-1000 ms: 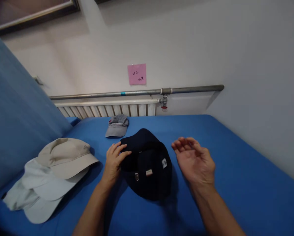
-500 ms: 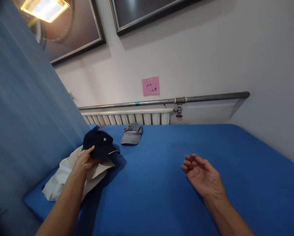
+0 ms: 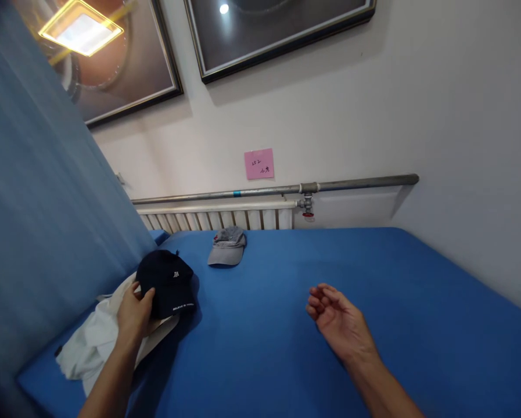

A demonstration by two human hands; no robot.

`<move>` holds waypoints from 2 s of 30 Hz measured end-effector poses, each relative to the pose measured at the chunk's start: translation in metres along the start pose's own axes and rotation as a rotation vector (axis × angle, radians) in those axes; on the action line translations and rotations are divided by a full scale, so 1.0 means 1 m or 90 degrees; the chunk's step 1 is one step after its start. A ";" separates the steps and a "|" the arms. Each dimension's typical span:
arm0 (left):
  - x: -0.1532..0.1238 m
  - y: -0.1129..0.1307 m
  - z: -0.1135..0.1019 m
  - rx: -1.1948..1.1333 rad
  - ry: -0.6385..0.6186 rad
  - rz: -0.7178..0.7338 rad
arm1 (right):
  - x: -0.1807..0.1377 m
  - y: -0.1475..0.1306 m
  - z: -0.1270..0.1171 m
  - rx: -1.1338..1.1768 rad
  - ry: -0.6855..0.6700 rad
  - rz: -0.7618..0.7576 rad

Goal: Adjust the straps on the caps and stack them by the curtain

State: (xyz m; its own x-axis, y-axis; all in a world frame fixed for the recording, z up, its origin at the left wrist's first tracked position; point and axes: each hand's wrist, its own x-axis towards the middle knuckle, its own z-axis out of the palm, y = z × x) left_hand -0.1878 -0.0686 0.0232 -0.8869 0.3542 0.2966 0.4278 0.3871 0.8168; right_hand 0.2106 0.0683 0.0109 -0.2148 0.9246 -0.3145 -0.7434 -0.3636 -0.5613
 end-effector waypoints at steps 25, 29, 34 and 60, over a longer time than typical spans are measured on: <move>-0.016 0.056 0.210 -0.663 -0.266 -0.453 | 0.023 0.035 -0.018 -0.137 -0.055 0.042; 0.010 0.060 0.234 -0.656 -0.251 -0.442 | 0.033 0.037 -0.017 -0.137 -0.057 0.053; -0.001 0.058 0.232 -0.685 -0.259 -0.382 | 0.037 0.037 -0.016 -0.135 -0.071 0.061; -0.112 0.037 0.153 -0.346 -0.480 0.188 | 0.024 -0.004 -0.037 -0.230 0.082 -0.167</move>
State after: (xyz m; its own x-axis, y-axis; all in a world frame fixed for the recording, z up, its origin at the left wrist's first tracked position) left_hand -0.0454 0.0365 -0.0560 -0.3320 0.8987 0.2864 0.3080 -0.1837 0.9335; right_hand 0.2314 0.0876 -0.0228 0.0484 0.9773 -0.2061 -0.4891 -0.1568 -0.8581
